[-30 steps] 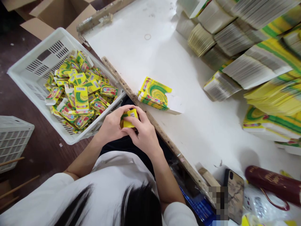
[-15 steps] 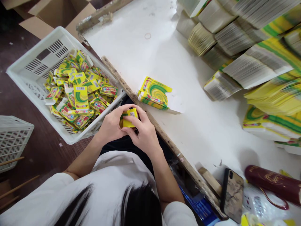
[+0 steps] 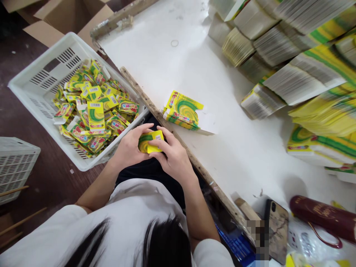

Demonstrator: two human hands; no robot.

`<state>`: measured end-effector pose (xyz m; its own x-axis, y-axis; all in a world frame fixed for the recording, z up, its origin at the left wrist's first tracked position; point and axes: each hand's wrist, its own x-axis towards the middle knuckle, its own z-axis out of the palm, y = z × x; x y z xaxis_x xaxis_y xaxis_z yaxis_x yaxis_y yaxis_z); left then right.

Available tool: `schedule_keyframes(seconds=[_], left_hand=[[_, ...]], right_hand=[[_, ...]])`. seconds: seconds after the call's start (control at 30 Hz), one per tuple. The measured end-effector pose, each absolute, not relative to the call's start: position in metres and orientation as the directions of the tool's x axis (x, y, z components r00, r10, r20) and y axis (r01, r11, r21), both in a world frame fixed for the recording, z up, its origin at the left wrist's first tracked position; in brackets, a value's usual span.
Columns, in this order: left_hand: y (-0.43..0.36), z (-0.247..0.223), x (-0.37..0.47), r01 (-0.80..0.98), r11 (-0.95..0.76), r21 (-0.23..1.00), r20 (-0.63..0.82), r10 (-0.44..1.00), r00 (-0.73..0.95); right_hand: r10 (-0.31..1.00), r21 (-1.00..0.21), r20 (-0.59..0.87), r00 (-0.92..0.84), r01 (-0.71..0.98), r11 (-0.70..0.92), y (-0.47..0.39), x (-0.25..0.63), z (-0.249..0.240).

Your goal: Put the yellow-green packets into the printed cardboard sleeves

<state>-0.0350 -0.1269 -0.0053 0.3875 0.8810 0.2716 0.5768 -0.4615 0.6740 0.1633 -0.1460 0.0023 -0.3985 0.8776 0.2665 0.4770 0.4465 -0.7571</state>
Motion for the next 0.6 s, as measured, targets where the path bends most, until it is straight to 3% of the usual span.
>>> schedule_keyframes(seconds=[0.37,0.6], left_hand=[[-0.128,-0.004,-0.037,0.619,-0.425,0.661,0.242,0.901,0.36],[-0.125,-0.003,-0.035,0.653,-0.482,0.584,0.289,0.875,0.389]], right_hand=[[0.872,-0.73,0.24,-0.426,0.512,0.452,-0.148,0.164,0.0],[0.925,-0.81,0.297,-0.239,0.45,0.376,-0.148,0.153,-0.001]])
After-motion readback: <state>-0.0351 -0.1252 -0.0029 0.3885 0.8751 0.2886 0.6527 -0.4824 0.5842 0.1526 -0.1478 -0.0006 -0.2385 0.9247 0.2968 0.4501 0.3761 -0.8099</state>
